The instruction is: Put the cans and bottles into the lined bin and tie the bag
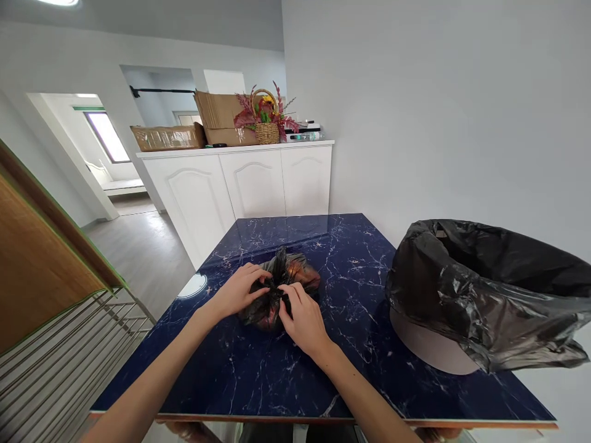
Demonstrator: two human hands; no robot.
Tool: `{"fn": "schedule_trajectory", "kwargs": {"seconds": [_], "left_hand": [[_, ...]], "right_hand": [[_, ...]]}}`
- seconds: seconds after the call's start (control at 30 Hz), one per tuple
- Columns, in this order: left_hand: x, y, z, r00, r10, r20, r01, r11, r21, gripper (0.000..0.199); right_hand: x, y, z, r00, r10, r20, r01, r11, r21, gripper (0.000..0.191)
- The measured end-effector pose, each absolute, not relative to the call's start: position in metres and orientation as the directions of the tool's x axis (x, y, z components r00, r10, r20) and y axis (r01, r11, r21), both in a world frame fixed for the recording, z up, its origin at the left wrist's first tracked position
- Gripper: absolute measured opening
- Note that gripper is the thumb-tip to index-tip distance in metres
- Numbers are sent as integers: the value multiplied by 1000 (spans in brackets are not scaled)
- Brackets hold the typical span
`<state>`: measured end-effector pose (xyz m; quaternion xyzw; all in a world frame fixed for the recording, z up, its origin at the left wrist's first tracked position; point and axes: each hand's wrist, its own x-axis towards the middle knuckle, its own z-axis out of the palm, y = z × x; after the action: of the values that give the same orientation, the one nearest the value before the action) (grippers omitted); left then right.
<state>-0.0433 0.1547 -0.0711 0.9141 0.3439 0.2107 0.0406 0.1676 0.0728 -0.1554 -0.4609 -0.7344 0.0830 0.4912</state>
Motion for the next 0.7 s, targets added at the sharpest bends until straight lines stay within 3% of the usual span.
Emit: {"fn": "schedule_trajectory", "kwargs": {"seconds": [0.1, 0.2, 0.33, 0.47, 0.6, 0.7], "left_hand": [[-38, 159, -64, 663, 658, 357, 626, -749, 218, 16], [-39, 160, -60, 573, 702, 422, 675, -697, 242, 24], [-53, 171, -63, 299, 792, 532, 770, -530, 356, 30], [-75, 189, -69, 60, 843, 534, 790, -367, 490, 27], [-87, 185, -72, 10, 828, 560, 772, -362, 522, 28], [-85, 159, -71, 43, 759, 650, 757, -449, 474, 39]], "right_hand": [[171, 75, -157, -58, 756, 652, 609, 545, -577, 30], [175, 76, -157, -18, 754, 656, 611, 528, -590, 28], [177, 75, -156, 63, 755, 652, 594, 497, -633, 31], [180, 73, -155, 166, 753, 637, 549, 466, -694, 31], [187, 62, -150, 192, 763, 617, 496, 467, -732, 31], [195, 46, -145, 139, 776, 615, 477, 491, -729, 23]]}}
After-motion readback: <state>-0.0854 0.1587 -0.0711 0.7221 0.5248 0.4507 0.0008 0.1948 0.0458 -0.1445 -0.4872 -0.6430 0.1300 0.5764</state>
